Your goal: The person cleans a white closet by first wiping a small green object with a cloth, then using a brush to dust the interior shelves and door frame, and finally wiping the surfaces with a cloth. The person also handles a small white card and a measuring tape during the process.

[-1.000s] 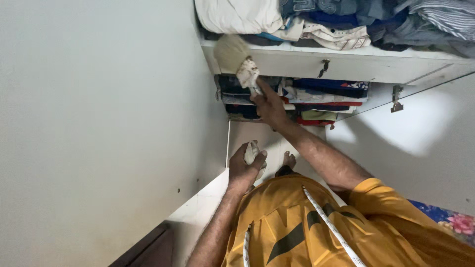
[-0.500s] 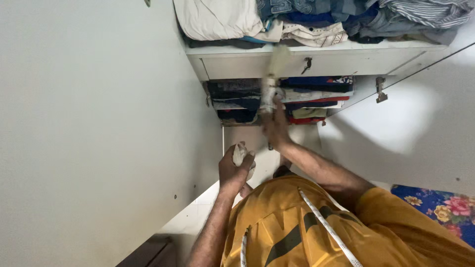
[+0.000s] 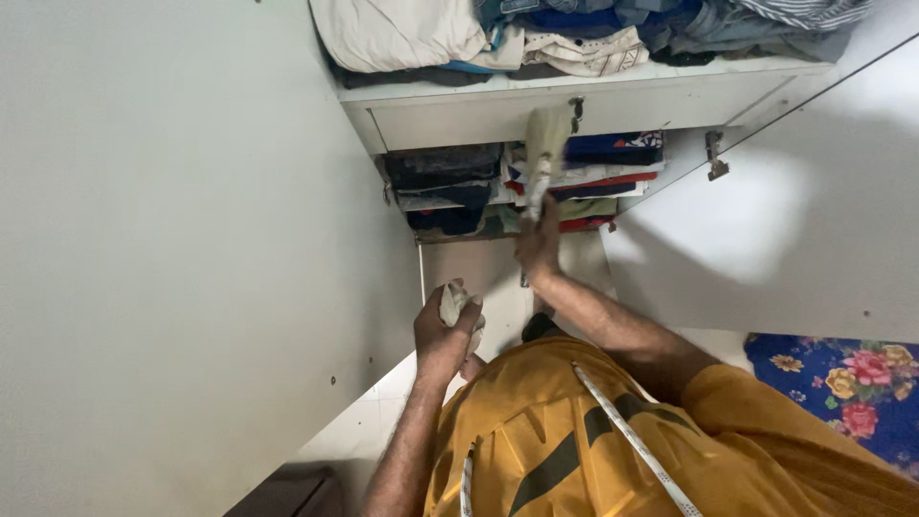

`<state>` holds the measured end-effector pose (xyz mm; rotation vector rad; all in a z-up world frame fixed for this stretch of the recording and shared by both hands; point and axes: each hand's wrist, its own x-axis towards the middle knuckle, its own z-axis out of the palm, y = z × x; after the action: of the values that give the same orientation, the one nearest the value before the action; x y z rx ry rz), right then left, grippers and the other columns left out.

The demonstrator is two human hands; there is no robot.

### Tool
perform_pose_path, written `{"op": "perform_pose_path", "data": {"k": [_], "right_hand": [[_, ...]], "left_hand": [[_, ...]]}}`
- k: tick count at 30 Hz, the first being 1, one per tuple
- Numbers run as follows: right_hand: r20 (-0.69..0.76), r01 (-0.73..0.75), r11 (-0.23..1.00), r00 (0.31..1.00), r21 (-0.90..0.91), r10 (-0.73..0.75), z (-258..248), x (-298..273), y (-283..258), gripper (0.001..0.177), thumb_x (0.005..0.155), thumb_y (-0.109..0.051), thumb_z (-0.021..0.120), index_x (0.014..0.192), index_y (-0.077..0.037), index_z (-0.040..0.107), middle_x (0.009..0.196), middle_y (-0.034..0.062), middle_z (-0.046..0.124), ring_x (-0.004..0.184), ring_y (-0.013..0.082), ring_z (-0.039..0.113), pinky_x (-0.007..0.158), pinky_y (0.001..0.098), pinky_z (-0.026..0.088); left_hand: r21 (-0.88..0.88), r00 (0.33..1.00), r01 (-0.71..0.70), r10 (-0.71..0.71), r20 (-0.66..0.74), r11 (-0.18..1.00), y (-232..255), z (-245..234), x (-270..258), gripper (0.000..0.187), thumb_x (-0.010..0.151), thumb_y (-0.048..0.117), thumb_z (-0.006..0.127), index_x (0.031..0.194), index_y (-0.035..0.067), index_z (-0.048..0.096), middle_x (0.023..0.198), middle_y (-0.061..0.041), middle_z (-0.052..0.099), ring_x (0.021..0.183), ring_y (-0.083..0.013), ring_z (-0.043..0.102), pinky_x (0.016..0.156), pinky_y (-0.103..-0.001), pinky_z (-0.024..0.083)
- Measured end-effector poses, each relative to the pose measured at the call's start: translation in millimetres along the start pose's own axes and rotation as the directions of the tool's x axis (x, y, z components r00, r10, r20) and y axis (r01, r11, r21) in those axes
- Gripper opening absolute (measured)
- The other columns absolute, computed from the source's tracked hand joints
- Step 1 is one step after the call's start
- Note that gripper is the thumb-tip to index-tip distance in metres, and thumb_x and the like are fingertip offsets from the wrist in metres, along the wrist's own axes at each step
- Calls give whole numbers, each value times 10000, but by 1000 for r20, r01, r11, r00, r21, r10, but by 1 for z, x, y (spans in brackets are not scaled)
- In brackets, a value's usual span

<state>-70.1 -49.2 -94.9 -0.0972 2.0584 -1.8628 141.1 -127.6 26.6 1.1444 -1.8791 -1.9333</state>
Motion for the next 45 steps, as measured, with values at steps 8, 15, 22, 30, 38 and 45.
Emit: {"op": "perform_pose_path", "data": {"k": [8, 15, 22, 30, 38, 45], "right_hand": [[533, 65, 997, 846, -46, -31, 22, 19, -17, 541, 1032, -170, 621, 1530, -129, 417, 816, 12, 551, 606, 84, 498, 510, 266, 437], [-129, -245, 962, 957, 122, 260, -162, 61, 46, 758, 880, 107, 439, 1557, -233, 385, 990, 27, 641, 570, 66, 534, 432, 224, 453], [-402, 19, 997, 916, 74, 12, -225, 70, -1, 588, 1062, -98, 566, 1593, -172, 322, 999, 49, 590, 587, 79, 495, 428, 219, 403], [336, 335, 898, 913, -287, -233, -186, 12, -54, 650, 967, -86, 667, 1567, -125, 421, 1152, 43, 652, 935, 102, 604, 826, 284, 522], [-303, 41, 992, 950, -118, -75, -247, 44, -78, 621, 1004, -109, 595, 1581, -178, 376, 1059, 67, 650, 701, 126, 555, 565, 299, 483], [362, 757, 453, 634, -472, -683, -260, 27, -59, 553, 1079, -175, 653, 1589, -98, 454, 1321, 168, 602, 1117, 327, 653, 940, 444, 564]], "left_hand": [[56, 998, -43, 40, 54, 997, 12, 8, 8, 507, 860, 213, 725, 1313, 3, 633, 1054, -109, 742, 910, -172, 712, 826, -308, 578], [58, 992, 42, -49, 117, 997, -4, 10, 9, 547, 883, 277, 724, 1354, 27, 602, 1121, -114, 724, 974, -188, 719, 850, -329, 584], [133, 989, -26, 6, 151, 991, -6, 37, 14, 522, 875, 279, 737, 1324, 37, 632, 1136, -144, 743, 996, -218, 740, 868, -344, 589], [90, 992, -36, 25, 124, 995, 17, 78, 15, 529, 883, 291, 730, 1338, 50, 611, 1151, -147, 708, 946, -214, 743, 794, -336, 627], [111, 995, -21, 10, 94, 994, 18, 108, 3, 544, 891, 295, 737, 1347, 29, 607, 1054, -139, 740, 843, -176, 770, 750, -305, 638], [-26, 989, -85, 88, 117, 996, 22, 134, 1, 528, 902, 273, 740, 1331, -2, 603, 1063, -127, 705, 856, -181, 746, 744, -322, 659]]}}
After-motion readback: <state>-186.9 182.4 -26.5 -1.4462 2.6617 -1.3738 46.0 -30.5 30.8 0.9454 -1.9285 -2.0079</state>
